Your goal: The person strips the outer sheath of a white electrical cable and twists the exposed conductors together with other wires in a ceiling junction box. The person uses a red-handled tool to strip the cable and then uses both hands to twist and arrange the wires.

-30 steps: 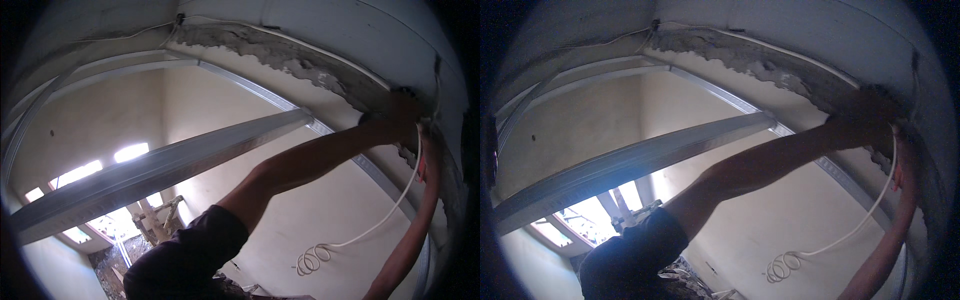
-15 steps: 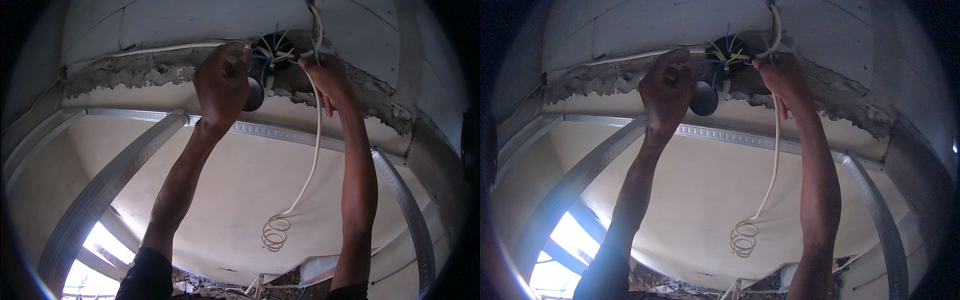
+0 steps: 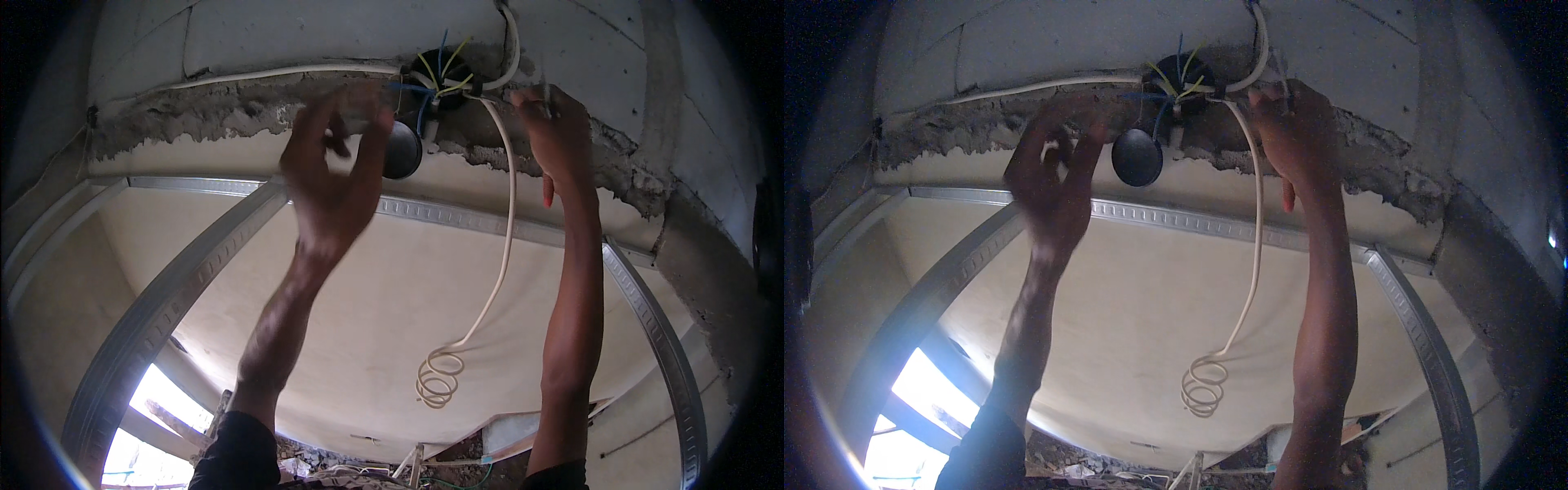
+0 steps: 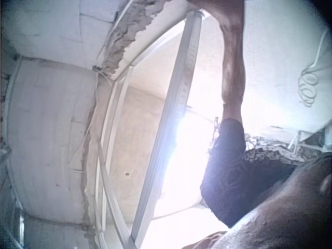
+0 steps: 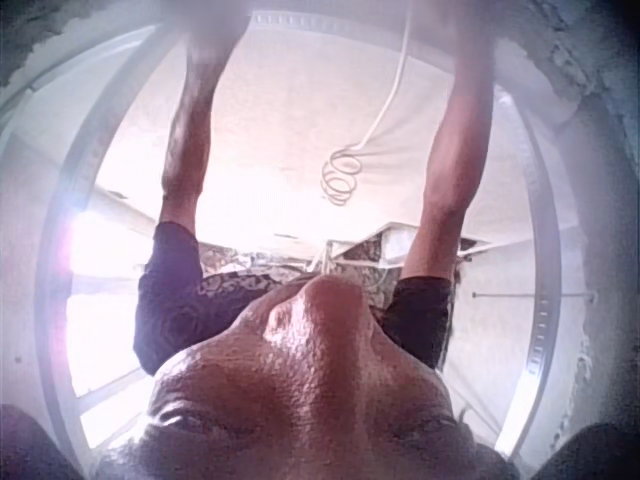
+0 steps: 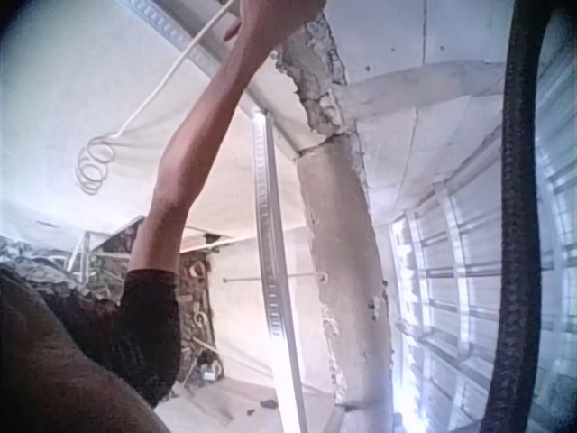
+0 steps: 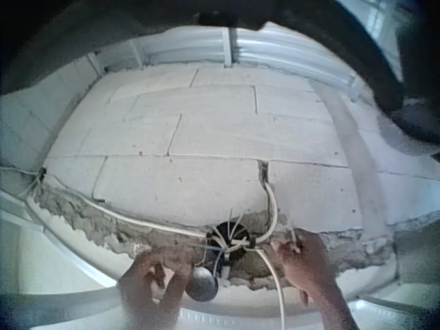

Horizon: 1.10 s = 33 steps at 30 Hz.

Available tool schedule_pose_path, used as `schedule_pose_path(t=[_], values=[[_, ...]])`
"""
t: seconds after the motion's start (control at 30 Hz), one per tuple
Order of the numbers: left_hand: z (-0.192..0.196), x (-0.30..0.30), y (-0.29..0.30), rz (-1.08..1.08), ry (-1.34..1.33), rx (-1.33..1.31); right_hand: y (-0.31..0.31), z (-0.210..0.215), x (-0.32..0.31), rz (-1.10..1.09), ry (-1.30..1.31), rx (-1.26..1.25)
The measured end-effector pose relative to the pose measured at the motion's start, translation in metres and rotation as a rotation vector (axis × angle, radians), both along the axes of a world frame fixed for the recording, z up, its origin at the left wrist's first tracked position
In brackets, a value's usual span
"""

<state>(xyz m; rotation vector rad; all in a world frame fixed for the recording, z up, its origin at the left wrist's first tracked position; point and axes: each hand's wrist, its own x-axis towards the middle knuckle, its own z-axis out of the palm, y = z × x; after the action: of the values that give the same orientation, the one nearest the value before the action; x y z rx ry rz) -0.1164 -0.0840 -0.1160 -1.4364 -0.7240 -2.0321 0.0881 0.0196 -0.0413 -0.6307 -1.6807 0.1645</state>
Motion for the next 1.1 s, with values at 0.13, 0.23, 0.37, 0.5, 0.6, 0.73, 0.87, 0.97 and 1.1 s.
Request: schedule_pose_path(t=[0.13, 0.23, 0.37, 0.5, 0.6, 0.73, 0.87, 0.97, 1.1], values=[[-0.068, 0.023, -0.065, -0.144, 0.164, 0.082, -0.024, -0.026, 0.019, 0.022, 0.059, 0.030], [-0.114, 0.032, -0.073, -0.293, 0.237, 0.160, -0.025, -0.060, 0.053, 0.064, 0.139, 0.077], [-0.115, 0.026, -0.088, -0.234, 0.276, 0.163, -0.051, -0.123, 0.049, 0.160, 0.229, -0.101], [-0.116, 0.012, -0.089, -0.180, 0.259, 0.178, -0.066, -0.217, 0.036, 0.698, 0.274, -0.469], [-0.102, 0.013, -0.077, -0.235, 0.224, 0.212, -0.070, -0.313, 0.055, 0.453, -0.148, -0.897], [-0.083, 0.015, -0.038, -0.316, 0.129, 0.180, -0.107, -0.390, 0.046, 0.591, -0.453, -1.001], [-0.084, 0.016, -0.011, -0.500, -0.106, -0.011, -0.126, -0.470, 0.052, 0.671, -0.490, -0.896], [-0.115, 0.032, -0.004, -0.569, -0.248, -0.186, -0.146, -0.483, 0.051, 0.613, -0.126, -1.004], [-0.153, 0.059, -0.007, -0.421, -0.145, -0.441, -0.148, -0.528, 0.062, 0.662, 0.676, -1.190]])
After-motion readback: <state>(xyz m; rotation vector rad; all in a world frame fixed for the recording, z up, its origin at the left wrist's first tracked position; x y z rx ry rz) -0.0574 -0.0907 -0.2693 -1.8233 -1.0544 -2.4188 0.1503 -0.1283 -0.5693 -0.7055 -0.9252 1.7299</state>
